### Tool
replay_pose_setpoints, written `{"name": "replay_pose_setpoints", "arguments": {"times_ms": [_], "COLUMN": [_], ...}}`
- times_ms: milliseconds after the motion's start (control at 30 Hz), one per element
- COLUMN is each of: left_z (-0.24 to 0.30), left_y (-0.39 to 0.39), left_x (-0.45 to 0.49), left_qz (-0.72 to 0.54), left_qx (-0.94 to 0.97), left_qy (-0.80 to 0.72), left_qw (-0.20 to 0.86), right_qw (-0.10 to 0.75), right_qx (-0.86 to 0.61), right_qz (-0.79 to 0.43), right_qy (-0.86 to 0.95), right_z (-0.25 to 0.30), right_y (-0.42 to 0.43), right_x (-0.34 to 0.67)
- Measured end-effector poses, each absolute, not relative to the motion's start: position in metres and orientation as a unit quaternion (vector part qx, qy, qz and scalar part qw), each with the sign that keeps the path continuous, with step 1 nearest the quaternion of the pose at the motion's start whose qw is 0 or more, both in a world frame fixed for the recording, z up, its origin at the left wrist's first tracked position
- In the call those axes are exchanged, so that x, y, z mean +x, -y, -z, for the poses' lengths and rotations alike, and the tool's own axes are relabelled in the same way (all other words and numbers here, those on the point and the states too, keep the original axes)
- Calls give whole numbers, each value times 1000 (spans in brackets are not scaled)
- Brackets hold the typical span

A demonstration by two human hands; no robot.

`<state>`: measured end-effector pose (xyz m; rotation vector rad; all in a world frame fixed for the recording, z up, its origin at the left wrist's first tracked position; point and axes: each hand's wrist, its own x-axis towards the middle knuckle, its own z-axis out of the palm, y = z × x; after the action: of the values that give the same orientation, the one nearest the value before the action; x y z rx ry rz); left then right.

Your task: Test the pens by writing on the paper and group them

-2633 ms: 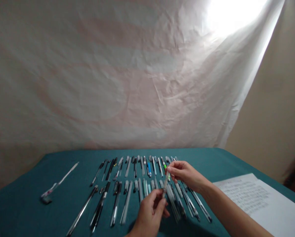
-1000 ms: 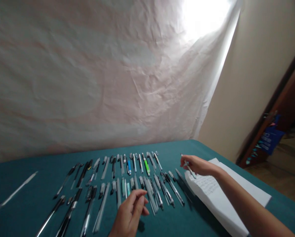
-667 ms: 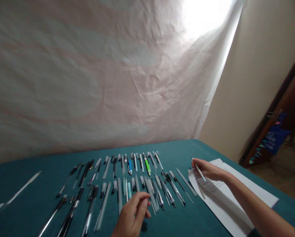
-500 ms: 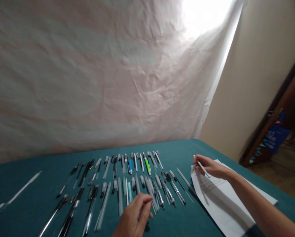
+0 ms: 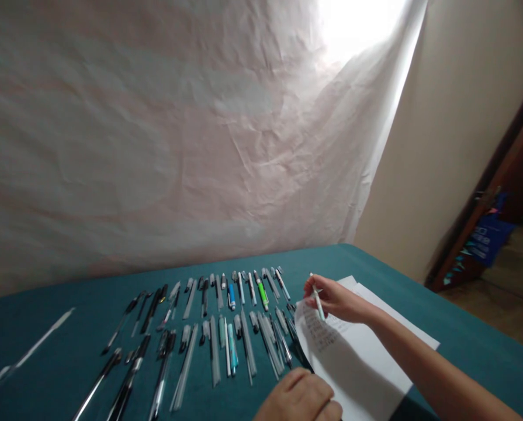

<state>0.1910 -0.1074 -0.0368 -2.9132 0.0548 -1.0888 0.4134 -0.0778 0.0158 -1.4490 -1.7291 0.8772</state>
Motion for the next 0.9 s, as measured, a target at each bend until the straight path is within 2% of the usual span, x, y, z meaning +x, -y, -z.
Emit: {"name": "replay_pose_setpoints", "arguments": {"times_ms": [67, 233, 567, 900], "left_z": [44, 57, 55, 46], "left_y": [106, 105, 107, 94], "left_x": [198, 210, 214, 200], "left_qz": [375, 373, 334, 219], "left_qx": [-925, -924, -941, -976], "left_qy": [-21, -33, -31, -11], "left_qw": [54, 81, 47, -13], "right_qw": [375, 498, 476, 505], "right_qx": [-572, -612, -700, -695], "right_qz": [-312, -251, -195, -177], "right_qy": [659, 561, 495, 480], "right_z": [-17, -11, 53, 67], "right_y": [81, 95, 144, 145], "right_x": [419, 464, 516, 522]}}
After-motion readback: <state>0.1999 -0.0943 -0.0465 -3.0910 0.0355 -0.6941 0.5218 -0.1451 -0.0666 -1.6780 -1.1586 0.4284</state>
